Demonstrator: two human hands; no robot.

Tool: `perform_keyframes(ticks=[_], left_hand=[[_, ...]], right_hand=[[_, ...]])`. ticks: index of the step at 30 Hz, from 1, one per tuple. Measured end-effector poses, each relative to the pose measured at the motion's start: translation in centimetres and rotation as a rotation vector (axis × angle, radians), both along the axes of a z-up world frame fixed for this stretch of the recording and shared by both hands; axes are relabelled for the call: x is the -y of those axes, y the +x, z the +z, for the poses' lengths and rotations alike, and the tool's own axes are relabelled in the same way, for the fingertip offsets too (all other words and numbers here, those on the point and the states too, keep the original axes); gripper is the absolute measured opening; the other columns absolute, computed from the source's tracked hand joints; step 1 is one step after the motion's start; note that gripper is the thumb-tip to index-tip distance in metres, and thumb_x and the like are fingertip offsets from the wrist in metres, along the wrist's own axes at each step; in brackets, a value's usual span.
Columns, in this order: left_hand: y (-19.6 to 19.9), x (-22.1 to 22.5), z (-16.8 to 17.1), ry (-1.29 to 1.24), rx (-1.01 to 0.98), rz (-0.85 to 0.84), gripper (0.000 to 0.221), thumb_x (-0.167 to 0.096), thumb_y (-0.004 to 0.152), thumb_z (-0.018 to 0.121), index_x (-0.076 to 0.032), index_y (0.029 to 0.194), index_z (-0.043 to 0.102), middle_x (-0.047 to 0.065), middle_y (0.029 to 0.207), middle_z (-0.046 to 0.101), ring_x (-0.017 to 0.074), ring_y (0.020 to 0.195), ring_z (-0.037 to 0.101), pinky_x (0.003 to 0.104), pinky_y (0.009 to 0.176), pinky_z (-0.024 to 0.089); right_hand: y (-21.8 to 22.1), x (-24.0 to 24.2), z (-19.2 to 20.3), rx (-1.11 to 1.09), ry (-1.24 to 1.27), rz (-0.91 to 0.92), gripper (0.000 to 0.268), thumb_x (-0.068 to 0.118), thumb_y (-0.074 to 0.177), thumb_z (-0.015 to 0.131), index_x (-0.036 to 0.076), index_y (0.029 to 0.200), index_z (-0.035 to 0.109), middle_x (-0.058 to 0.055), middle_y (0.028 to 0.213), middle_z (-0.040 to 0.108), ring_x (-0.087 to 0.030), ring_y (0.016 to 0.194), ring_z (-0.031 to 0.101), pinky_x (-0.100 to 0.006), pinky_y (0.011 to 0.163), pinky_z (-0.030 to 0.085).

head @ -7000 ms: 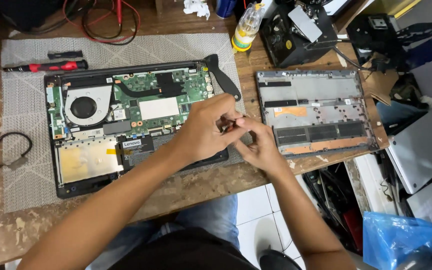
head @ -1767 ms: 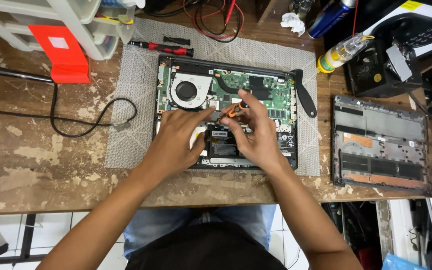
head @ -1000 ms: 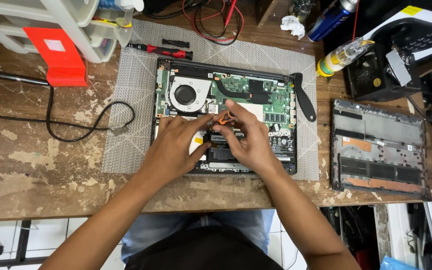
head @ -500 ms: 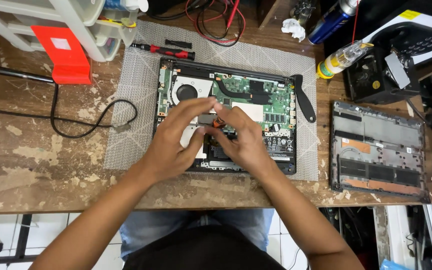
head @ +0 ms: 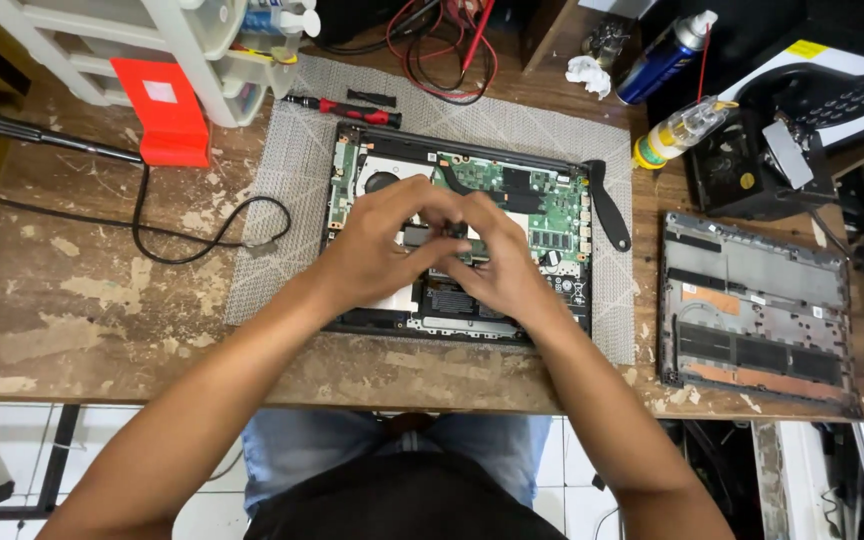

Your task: Disassembling a laptop by removing screws, disconnecting the battery, and prying internal components.

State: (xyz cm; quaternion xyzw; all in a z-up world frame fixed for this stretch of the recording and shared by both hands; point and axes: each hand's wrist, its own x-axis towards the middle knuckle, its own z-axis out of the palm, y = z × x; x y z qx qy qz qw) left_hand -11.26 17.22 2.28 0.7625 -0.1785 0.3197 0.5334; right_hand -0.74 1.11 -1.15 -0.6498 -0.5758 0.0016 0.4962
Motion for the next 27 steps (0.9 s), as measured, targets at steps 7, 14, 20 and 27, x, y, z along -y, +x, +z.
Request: perform_keyframes(ticks=[7,14,20,27], left_hand=[[0.7,0.1,-2.1,-0.041,0.099,0.127,0.017,-0.010,0.085,0.088,-0.012,0.092,0.073,0.000,0.080,0.055,0.0184,0.072,0.065,0.031,0.070,0.055],[0.1,-0.1,-1.8,0.017,0.081,-0.029,0.022,0.004,0.096,0.066,-0.011,0.111,0.069,0.006,0.103,0.070,0.0291,0.107,0.069,0.051,0.112,0.043],[1.1,0.5,-3.9,-0.018,0.152,0.108,0.020,-0.004,0.086,0.083,-0.012,0.100,0.072,0.000,0.081,0.063,0.0221,0.082,0.069,0.048,0.104,0.051],[-0.8,0.5,-1.4,0.048,0.059,0.055,0.013,-0.010,0.098,0.067,-0.010,0.111,0.064,0.011,0.113,0.070,0.0352,0.125,0.063,0.061,0.117,0.030]], right_hand=[[-0.5,0.7,-0.4,-0.337,0.054,0.099,0.077,-0.016,0.088,0.062,0.000,0.153,0.025,-0.018,0.082,0.063,-0.023,0.073,0.064,-0.037,0.069,0.055],[-0.2,0.6,-0.1,-0.599,0.057,0.277,0.083,-0.017,0.090,0.058,0.009,0.155,0.014,-0.020,0.105,0.069,-0.023,0.093,0.066,-0.042,0.087,0.056],[0.3,0.1,-2.4,-0.413,0.115,0.012,0.058,-0.014,0.077,0.076,-0.002,0.127,0.049,-0.016,0.090,0.068,-0.022,0.084,0.066,-0.038,0.078,0.056],[-1.6,-0.5,1.3,-0.310,0.057,0.068,0.006,-0.001,0.090,0.071,-0.002,0.095,0.073,-0.017,0.093,0.073,-0.025,0.084,0.069,-0.041,0.079,0.056]])
